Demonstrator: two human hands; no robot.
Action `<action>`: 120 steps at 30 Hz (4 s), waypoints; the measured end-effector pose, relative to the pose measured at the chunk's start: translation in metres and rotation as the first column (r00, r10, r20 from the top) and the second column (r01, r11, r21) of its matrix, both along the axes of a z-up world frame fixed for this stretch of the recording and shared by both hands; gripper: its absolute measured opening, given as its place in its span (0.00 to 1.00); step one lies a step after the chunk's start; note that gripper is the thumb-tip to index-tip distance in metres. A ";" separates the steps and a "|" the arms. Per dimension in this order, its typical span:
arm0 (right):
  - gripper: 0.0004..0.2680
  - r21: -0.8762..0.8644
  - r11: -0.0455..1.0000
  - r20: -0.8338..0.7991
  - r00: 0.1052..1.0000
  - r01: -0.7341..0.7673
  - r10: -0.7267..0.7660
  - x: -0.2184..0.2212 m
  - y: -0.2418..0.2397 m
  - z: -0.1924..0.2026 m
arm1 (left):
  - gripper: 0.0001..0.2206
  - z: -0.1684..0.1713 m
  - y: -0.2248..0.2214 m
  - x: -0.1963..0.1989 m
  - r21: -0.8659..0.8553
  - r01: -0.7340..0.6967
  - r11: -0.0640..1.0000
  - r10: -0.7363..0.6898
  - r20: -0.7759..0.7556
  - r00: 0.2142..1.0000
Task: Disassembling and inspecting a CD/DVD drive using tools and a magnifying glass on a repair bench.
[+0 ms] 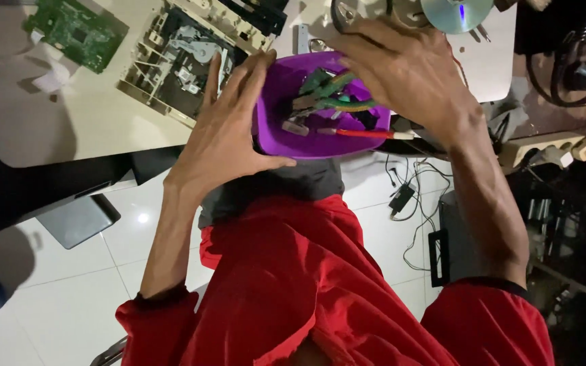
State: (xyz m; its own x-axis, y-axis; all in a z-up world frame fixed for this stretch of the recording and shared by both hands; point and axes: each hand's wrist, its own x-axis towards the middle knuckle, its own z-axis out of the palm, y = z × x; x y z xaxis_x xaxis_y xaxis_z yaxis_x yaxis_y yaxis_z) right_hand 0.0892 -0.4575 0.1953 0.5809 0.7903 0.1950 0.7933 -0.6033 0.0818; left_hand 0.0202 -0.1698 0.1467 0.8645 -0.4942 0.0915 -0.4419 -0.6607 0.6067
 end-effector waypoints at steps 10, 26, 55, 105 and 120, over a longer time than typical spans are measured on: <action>0.29 -0.130 0.992 -0.240 0.970 -0.006 -0.025 -0.028 -0.009 0.000 | 0.65 -0.006 0.001 0.000 -0.081 0.018 0.997 -0.020 -0.022 1.000; 0.13 0.062 0.998 -0.270 0.963 0.000 0.016 -0.008 -0.047 0.033 | 0.67 0.002 -0.004 0.007 -0.099 -0.038 0.994 0.034 -0.047 0.998; 0.12 0.403 0.747 -0.535 0.799 0.528 -0.276 -0.024 -0.030 -0.011 | 0.34 0.006 -0.032 0.010 -0.114 -0.079 0.990 0.112 0.318 0.941; 0.14 0.479 0.751 -0.445 0.863 0.454 -0.238 -0.022 -0.025 -0.032 | 0.05 -0.101 -0.117 0.092 0.446 0.321 0.835 -0.514 0.428 0.743; 0.12 0.534 0.699 -0.501 0.844 0.475 -0.191 -0.025 -0.020 -0.038 | 0.20 -0.122 -0.121 0.108 0.542 0.383 0.748 -0.613 0.341 0.713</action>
